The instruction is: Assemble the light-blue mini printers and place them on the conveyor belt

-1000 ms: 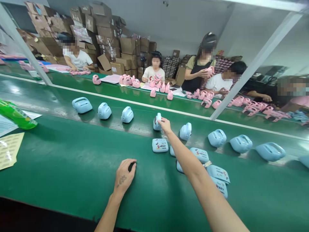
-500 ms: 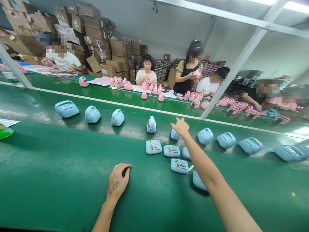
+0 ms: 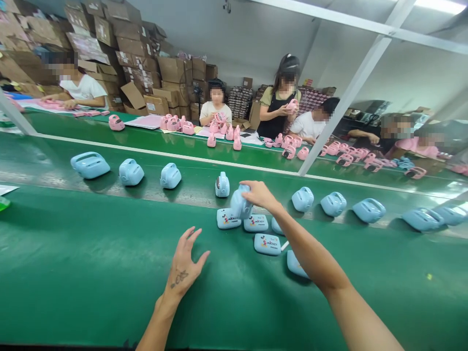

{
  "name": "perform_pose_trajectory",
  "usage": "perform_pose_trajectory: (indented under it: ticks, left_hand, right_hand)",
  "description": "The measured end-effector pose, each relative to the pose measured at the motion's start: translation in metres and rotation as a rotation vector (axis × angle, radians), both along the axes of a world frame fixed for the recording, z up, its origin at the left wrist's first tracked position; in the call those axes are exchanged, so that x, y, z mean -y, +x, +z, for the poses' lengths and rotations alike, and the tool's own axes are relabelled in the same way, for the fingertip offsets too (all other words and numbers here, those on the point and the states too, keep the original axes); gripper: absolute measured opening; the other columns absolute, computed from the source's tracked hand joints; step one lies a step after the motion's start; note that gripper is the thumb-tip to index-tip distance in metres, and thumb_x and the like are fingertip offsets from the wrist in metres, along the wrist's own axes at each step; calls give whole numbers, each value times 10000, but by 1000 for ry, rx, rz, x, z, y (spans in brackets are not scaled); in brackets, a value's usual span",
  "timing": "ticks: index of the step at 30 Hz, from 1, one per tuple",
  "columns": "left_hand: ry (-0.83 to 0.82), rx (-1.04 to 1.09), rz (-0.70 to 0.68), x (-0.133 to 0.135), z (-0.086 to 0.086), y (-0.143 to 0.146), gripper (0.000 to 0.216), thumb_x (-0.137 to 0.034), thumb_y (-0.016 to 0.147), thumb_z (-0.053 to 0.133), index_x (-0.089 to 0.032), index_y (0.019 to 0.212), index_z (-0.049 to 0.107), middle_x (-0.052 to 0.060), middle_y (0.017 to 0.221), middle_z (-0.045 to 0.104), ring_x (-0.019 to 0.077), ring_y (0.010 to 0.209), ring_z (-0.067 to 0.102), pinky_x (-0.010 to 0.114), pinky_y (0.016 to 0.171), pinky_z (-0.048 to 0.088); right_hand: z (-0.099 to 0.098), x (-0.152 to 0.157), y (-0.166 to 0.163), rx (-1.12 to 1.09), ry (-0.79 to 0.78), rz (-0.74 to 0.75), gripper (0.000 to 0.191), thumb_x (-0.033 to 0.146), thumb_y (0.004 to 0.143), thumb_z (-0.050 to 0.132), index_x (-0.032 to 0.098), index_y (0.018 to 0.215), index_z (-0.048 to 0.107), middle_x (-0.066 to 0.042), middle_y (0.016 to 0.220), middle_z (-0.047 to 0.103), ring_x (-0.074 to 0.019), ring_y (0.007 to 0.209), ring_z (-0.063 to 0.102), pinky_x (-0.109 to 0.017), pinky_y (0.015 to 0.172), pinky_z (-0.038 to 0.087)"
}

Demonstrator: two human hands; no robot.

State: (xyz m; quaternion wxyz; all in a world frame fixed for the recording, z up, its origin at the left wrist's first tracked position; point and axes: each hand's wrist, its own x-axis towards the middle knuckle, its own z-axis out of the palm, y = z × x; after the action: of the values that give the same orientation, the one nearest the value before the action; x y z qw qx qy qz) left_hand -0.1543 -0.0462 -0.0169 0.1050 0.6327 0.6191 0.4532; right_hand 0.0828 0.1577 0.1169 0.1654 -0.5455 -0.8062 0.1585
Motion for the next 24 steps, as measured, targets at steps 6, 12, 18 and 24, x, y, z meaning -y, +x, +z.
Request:
perform_pose_trajectory:
  ticks: [6,12,18,24]
  left_hand:
    - [-24,164,-219,2,35,16,827,-235,669,865,-384,1423,558,80,1597,436,394,1466,396,606,1176,344]
    - [-260,1202,5,28,12,-7,1020,-249,517,966,-314,1444,545,101,1312,706,379,1225,645,475,1000,564]
    - [-77,1924,-138,36,-10,-26,713,-244,870,729,-367,1514,448,93,1303,723,330,1223,663,577,1091,475]
    - [-15,1936,-43,33,-9,-28,626,-185,944,614,-343,1524,440,97,1259,743,321,1196,681,610,1081,478]
  right_hand:
    - [-34,43,-39,-127,-85,527,404,385,854,690,218,1222,703,-15,894,739,-190,819,688,-274,725,529]
    - [-68,30,-42,172,-6,365,671,347,631,918,165,1208,629,-127,1194,634,-274,1065,623,-366,876,519]
    - [-86,25,-42,281,16,369,614,246,560,954,166,1065,615,-132,1163,608,-309,1119,555,-394,940,477]
    - [-82,28,-39,197,-36,335,532,289,619,899,149,1041,607,-145,1170,610,-295,1091,582,-375,908,482]
